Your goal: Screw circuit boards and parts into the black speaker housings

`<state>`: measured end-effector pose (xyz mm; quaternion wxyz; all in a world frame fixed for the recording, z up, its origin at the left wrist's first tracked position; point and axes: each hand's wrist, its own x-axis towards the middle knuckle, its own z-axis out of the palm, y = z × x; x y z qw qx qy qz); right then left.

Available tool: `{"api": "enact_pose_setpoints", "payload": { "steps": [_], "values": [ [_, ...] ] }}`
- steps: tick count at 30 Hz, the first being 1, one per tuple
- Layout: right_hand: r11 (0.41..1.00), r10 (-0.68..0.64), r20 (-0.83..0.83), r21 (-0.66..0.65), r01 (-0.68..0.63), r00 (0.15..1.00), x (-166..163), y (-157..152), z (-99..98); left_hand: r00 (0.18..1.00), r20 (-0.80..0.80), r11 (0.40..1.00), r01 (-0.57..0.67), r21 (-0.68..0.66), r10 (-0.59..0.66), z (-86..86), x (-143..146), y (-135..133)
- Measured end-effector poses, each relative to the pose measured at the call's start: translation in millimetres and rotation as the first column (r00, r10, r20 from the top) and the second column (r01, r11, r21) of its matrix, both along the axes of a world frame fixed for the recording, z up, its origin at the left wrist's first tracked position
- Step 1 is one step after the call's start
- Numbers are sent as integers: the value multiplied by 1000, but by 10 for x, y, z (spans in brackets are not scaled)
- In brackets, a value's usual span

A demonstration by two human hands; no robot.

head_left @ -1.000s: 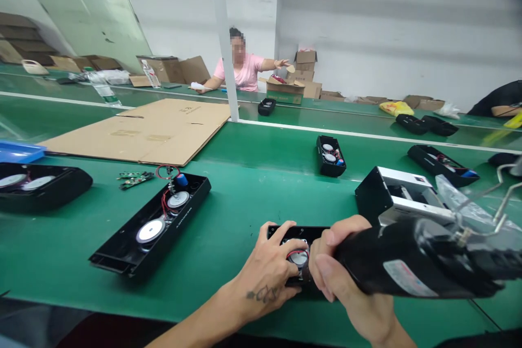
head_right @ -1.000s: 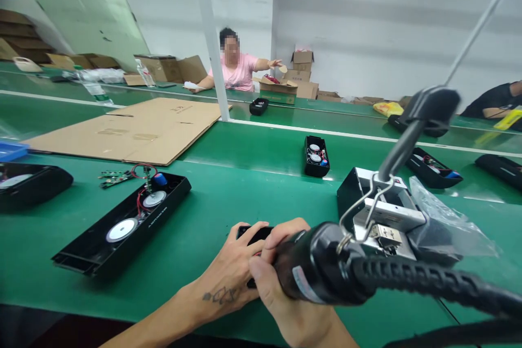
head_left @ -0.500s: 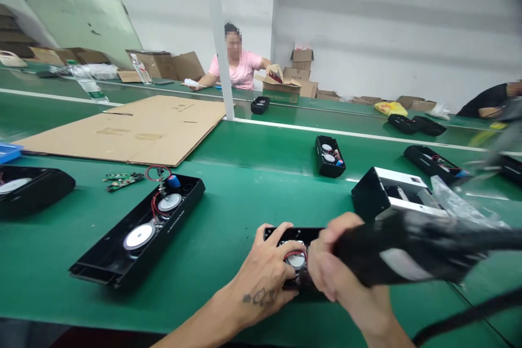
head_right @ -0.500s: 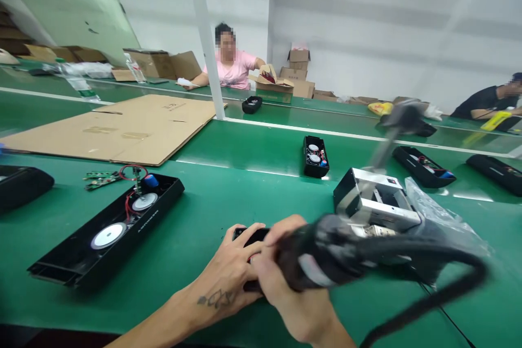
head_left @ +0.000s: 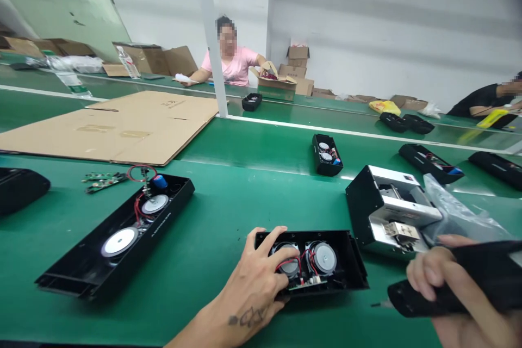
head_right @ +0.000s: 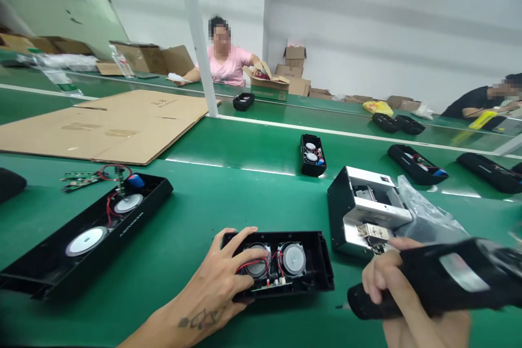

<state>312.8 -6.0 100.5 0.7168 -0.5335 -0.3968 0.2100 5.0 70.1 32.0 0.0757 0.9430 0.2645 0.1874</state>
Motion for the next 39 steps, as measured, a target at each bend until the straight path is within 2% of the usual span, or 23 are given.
{"api": "enact_pose_setpoints", "payload": {
  "steps": [2,4,6,8,9,10,11,12,13,14,16,19,23,30,34,39],
  "values": [
    [982,-168,3,-86,167,986,77,35,-35,1000,19,1000,-4,-3,4,-2,-4,4],
    [949,-258,110,-155,273,960,110,57,-90,1000,28,1000,-7,-6,7,-2,-10,9],
    [929,-331,285,-71,364,899,88,50,-169,1000,29,1000,-8,-10,8,-1,-15,9],
    [917,-378,522,101,385,765,3,21,-258,1000,30,1000,-7,-7,7,0,-15,2],
    [938,-334,652,163,305,680,-59,6,-297,1000,29,1000,-8,-2,8,0,-15,-2],
    [972,-231,771,158,173,593,-128,-5,-327,1000,24,1000,-7,3,7,-2,-13,-7],
    [997,-80,859,79,24,505,-200,-11,-345,1000,19,1000,-8,10,8,-4,-12,-11],
    [992,85,904,-39,-118,419,-271,-10,-351,1000,14,1000,-7,18,7,-8,-10,-14],
    [962,229,910,-158,-222,347,-336,-4,-345,1000,10,1000,-7,26,6,-12,-9,-16],
    [926,339,894,-262,-272,294,-392,5,-329,1000,9,999,-5,32,4,-16,-9,-16],
    [876,464,852,-402,-266,241,-470,23,-286,1000,6,999,-6,40,5,-22,-9,-13],
    [837,543,807,-495,-234,234,-504,39,-259,1000,5,999,-7,39,6,-17,-9,-7],
    [817,575,770,-529,-228,275,-464,46,-355,1000,9,999,-9,39,9,12,1,-9],
    [864,494,816,-424,-271,300,-427,9,-496,1000,-10,993,-1,114,2,53,8,-46],
    [882,459,830,-383,-273,318,-428,3,-526,1000,-13,996,-5,94,6,55,9,-48],
    [878,468,823,-391,-277,321,-411,1,-568,1000,0,998,-5,61,5,8,9,-38]
  ]
}}
